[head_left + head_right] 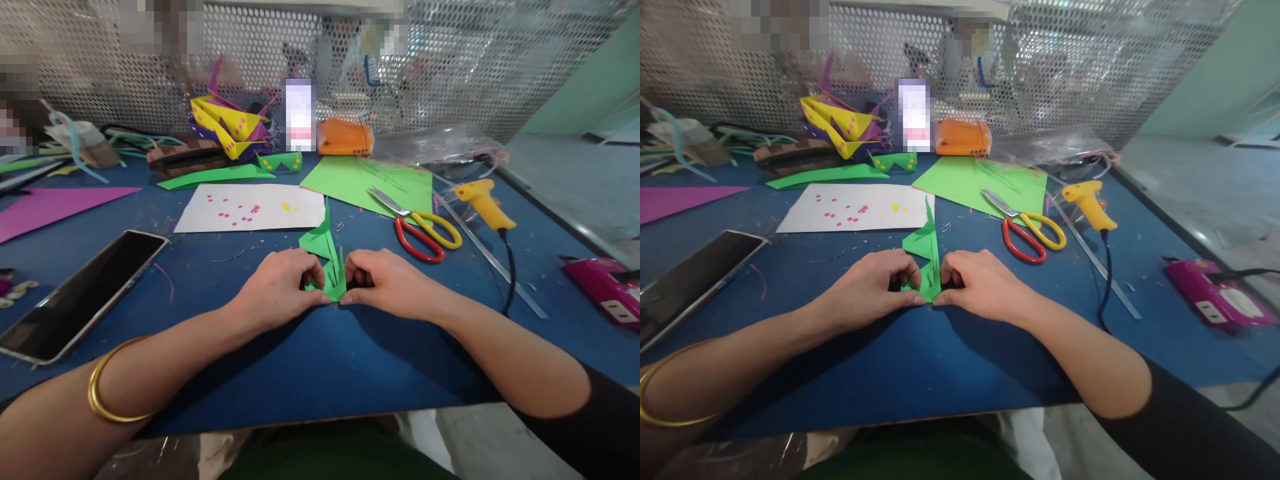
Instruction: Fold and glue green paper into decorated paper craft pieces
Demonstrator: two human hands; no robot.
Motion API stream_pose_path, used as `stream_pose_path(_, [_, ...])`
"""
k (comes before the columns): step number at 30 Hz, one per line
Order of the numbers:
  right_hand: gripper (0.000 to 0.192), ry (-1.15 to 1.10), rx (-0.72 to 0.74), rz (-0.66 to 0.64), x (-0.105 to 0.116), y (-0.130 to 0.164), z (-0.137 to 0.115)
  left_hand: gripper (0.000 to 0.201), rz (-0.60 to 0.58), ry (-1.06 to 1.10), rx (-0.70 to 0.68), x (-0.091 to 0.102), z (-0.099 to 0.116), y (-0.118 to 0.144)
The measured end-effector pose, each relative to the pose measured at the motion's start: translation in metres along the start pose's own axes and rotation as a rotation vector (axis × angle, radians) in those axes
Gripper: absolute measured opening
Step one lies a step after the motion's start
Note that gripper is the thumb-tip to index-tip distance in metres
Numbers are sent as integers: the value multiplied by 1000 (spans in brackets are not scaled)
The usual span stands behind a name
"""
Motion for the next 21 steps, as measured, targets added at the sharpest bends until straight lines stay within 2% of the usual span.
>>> stream_pose_path(8, [22, 41, -176, -41, 1, -5, -8, 17, -3, 11, 9, 0, -1, -1])
stream_pose_path(16, [27, 18, -61, -52, 3, -4, -3, 21, 50, -22, 47, -2, 6, -1])
stream_pose_path(21, [30, -33, -97, -9, 2, -5, 2, 18, 74, -24, 22, -5, 4, 0])
Point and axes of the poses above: each hand's wrist, its own y-axis away from the middle knuckle, its own x-axis out of the back of the hand, z = x × y, the point moved 4 cm from there along -y, towards the middle knuckle, and after that the axes turned 15 degrees about -y, right-handed, at the moved point
